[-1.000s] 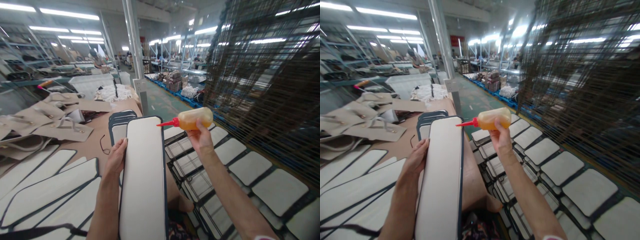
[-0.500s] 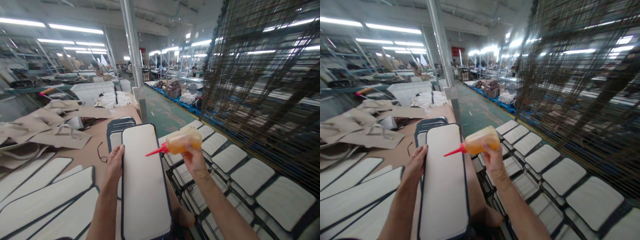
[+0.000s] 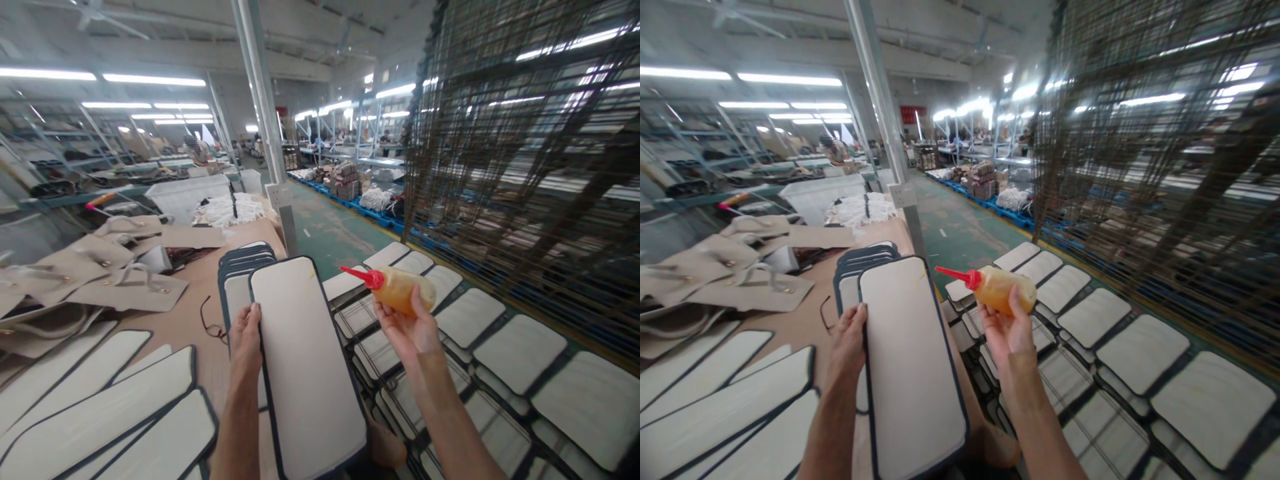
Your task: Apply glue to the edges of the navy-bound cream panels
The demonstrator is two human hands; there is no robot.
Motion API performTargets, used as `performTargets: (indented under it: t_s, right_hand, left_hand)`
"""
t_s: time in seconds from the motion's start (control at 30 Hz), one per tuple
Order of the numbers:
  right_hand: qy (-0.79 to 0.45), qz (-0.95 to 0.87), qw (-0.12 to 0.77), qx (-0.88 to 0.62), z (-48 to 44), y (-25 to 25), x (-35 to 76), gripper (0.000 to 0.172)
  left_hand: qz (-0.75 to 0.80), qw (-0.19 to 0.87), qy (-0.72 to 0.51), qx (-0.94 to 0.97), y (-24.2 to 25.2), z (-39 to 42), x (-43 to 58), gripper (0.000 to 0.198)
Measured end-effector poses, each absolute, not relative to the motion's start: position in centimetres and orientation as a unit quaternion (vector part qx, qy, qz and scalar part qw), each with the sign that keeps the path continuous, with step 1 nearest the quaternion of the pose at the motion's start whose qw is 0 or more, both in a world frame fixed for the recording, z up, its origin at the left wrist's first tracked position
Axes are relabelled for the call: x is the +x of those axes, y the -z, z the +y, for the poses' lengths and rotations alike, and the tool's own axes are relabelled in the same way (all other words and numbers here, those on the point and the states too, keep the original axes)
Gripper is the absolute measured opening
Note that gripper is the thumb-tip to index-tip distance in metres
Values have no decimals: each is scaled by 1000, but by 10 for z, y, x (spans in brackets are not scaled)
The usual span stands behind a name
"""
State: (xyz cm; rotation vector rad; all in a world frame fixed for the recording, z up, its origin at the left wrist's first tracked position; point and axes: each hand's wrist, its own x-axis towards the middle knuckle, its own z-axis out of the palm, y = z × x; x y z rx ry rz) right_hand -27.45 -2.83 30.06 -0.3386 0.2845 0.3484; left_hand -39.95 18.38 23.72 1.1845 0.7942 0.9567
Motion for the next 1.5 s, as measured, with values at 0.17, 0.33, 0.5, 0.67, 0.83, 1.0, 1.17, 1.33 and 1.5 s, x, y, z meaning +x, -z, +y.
performTargets:
  t_s: [0.17, 0.33, 0.5, 0.67, 0.83, 1.0, 1.17, 1.33, 1.5]
  right_hand:
    - [-173, 146, 961, -161, -30, -302, -276, 22]
    - [-190, 168, 953, -166, -28, -301, -279, 22]
    - [-192, 176, 952, -160, -29, -301, -282, 22]
    - [-182, 177, 955, -157, -30, -305, -284, 26]
    - [-174, 167, 957, -162, -32, -313, -289, 22]
    - [-172, 152, 956, -183, -35, -322, -298, 23]
    - [-170, 152, 957, -181, -37, -324, -301, 21]
    - [-158, 159, 957, -184, -40, -322, -296, 21]
    - [-163, 161, 955, -187, -38, -320, -298, 21]
  left_hand:
    - [348, 658, -400, 535, -242, 174, -397, 44]
    - [354, 647, -392, 550, -231, 173, -396, 43]
    - [336, 606, -368, 620, -226, 161, -397, 41]
    - [317, 533, -327, 713, -237, 134, -406, 38]
    - [343, 498, -362, 710, -243, 131, -419, 34]
    - [351, 476, -386, 708, -249, 132, -422, 31]
    - [342, 463, -375, 727, -254, 132, -421, 29]
    - [370, 477, -385, 699, -246, 148, -424, 34]
    - [388, 459, -395, 695, -248, 153, -427, 32]
